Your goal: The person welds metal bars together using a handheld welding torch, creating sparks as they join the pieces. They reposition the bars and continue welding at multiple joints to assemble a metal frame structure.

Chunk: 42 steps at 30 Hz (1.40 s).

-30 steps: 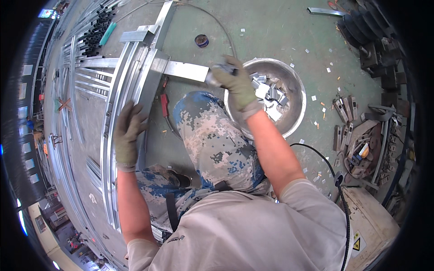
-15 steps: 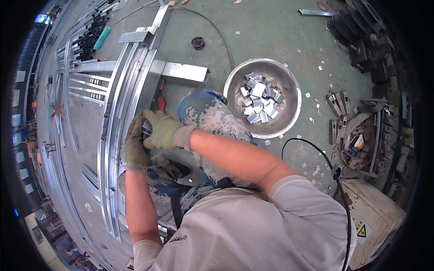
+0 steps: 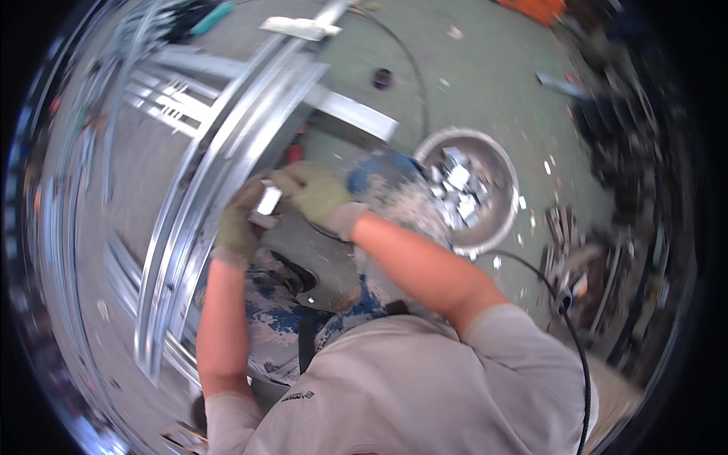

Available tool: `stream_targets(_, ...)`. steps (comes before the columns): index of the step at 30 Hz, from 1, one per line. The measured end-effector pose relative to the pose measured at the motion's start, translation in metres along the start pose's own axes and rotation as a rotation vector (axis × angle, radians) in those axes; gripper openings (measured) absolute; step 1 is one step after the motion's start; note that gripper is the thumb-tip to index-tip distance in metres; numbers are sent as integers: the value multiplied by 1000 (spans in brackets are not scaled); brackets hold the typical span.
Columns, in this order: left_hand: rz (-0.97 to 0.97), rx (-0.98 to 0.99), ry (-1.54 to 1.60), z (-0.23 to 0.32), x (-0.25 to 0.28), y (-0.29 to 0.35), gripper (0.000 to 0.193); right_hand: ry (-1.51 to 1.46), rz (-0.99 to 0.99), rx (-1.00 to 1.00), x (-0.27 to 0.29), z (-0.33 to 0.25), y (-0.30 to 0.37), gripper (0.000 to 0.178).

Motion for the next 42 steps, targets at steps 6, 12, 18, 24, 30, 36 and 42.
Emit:
stream_targets(6,123,46,133,11,-5,-18,29,-126,-92,-247,11,-17,-18,51)
stream_targets(12,191,-48,280,20,23,-18,29,-290,-408,-289,-1,-46,-65,42)
stream_targets(18,428,-140,467,22,37,-26,24,-250,-392,-422,-30,-58,-130,50)
stream_targets(24,518,-135,613,33,36,-31,21,-109,-188,-304,-59,-29,-225,54)
stream_targets(30,461,-151,573,35,35,-34,25,160,-173,-385,-86,-8,-281,61)
stream_targets(36,469,-158,533,38,36,-32,28,521,-315,-373,-90,3,-295,56)
stream_targets(42,457,-155,513,43,35,-37,28,764,-487,-351,-91,-7,-310,39)
Point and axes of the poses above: each hand's wrist, its own y-axis away from the middle knuckle, its own x-axis out of the back of the hand, z = x × y, the point moved 1 cm from there along -y, towards the middle knuckle, and after that the axes turned 14 degrees about -y, right-handed, at the moved point
